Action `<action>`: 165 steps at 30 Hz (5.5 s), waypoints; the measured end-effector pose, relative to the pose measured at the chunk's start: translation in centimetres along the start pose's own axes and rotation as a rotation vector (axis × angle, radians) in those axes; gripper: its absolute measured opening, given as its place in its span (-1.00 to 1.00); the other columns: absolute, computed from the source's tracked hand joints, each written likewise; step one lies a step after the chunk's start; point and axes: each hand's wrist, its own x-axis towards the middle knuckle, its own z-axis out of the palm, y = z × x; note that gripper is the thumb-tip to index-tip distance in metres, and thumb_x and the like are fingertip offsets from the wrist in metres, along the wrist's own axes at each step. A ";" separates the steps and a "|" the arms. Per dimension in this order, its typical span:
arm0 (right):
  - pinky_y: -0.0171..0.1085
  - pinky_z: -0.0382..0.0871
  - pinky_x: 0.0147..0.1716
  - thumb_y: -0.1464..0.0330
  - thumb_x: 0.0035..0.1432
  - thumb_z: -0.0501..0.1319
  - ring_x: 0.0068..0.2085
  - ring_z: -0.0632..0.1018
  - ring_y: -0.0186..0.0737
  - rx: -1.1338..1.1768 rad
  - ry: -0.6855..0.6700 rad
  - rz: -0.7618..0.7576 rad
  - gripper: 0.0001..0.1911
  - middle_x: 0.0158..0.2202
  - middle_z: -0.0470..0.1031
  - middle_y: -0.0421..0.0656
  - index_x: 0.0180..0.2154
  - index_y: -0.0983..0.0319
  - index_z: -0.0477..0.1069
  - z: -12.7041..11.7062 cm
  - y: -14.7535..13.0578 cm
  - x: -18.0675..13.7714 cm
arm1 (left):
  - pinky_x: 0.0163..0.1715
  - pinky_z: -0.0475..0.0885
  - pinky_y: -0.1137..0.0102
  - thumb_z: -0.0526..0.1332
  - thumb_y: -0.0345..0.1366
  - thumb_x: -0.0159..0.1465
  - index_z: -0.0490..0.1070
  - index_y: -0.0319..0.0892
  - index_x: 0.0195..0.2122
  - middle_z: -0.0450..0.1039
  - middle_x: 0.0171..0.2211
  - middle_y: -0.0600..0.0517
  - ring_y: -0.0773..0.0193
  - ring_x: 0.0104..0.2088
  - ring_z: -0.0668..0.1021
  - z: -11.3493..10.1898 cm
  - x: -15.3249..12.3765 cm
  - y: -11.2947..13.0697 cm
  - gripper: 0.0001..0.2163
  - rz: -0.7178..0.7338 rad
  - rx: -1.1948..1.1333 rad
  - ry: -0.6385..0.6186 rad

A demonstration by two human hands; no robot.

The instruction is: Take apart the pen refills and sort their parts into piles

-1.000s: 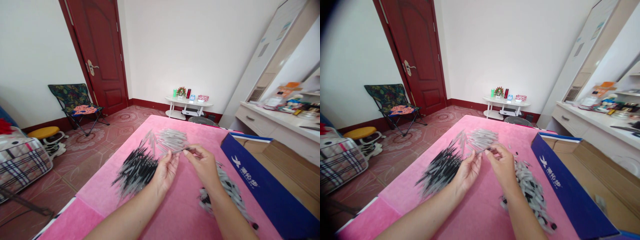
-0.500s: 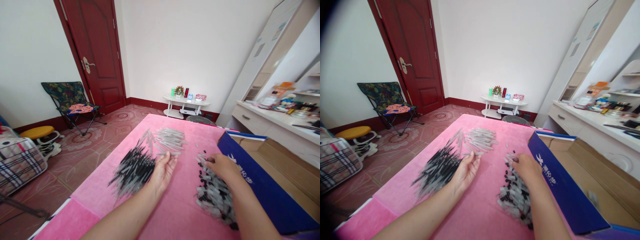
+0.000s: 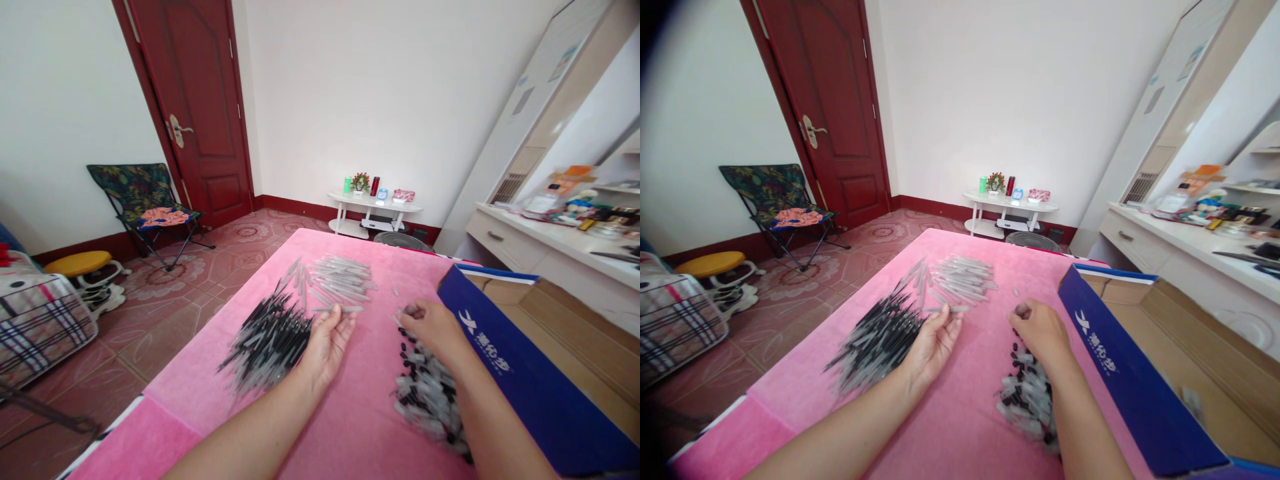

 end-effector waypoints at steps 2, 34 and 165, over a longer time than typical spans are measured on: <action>-0.34 0.25 -0.54 0.24 -0.10 0.14 -0.51 0.46 -0.27 0.294 -0.027 -0.106 -0.80 -0.57 0.44 -0.17 -0.49 0.26 0.35 0.1 -1.0 -0.3 | -0.36 0.45 0.51 0.27 -0.46 0.02 0.38 -0.31 -0.48 0.47 -0.50 -0.01 0.34 -0.41 0.54 0.0 0.0 0.0 -0.93 0.007 0.010 -0.011; -0.33 0.26 -0.43 0.36 -0.12 0.17 -0.45 0.44 -0.29 0.137 -0.004 -0.366 -0.81 -0.44 0.49 -0.21 -0.36 0.20 0.44 0.8 -3.1 -1.1 | -0.34 0.42 0.44 0.33 -0.32 -0.05 0.33 -0.27 -0.48 0.44 -0.50 0.04 0.32 -0.42 0.53 -0.4 -0.3 -0.4 -0.80 0.093 0.196 -0.020; -0.40 0.16 -0.66 0.16 0.05 0.05 -0.68 0.35 -0.38 0.483 -0.220 -0.237 -0.69 -0.70 0.32 -0.27 -0.58 0.24 0.26 4.1 -3.8 -1.7 | -0.36 0.39 0.46 0.32 -0.31 -0.03 0.34 -0.25 -0.40 0.42 -0.49 0.06 0.38 -0.47 0.50 -1.2 0.0 -0.5 -0.78 0.147 0.248 -0.026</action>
